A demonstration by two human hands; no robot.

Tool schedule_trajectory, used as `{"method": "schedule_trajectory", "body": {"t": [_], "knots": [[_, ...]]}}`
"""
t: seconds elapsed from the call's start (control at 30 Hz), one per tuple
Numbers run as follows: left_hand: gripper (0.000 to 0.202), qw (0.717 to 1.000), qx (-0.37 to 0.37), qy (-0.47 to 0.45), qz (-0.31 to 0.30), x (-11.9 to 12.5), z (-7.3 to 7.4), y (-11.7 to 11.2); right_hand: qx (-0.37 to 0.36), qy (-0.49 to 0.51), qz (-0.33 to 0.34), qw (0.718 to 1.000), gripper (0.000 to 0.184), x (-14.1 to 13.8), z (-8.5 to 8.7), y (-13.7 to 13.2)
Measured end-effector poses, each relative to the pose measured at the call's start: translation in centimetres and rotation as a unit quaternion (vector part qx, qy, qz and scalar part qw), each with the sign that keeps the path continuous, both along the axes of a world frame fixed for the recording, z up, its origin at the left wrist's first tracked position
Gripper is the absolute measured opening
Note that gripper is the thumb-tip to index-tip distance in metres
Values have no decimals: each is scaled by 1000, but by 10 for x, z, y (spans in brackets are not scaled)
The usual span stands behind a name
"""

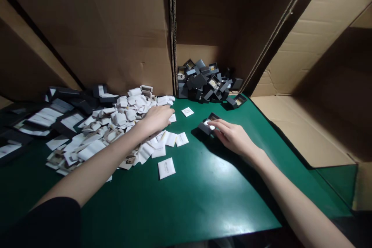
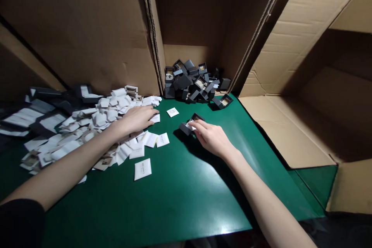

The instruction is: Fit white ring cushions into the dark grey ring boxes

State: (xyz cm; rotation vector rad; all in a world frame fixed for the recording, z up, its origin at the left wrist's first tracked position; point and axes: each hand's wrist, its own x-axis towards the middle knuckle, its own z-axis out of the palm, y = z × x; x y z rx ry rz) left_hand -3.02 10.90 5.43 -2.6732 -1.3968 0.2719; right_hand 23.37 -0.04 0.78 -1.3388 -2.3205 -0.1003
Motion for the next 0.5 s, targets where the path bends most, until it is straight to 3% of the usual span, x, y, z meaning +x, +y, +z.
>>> {"method": "schedule_trajectory", "body": {"t": [0.23, 0.4, 0.5], "knots": [[49, 998, -44, -40, -17, -1, 5, -2, 18, 30, 25, 999, 22, 3, -1, 1], [47, 999, -15, -25, -13, -9, 26, -7, 50, 54, 37, 997, 25, 4, 2, 0], [50, 999, -45, -11, 6, -19, 40, -9, 67, 65, 34, 995, 29, 7, 6, -1]]}}
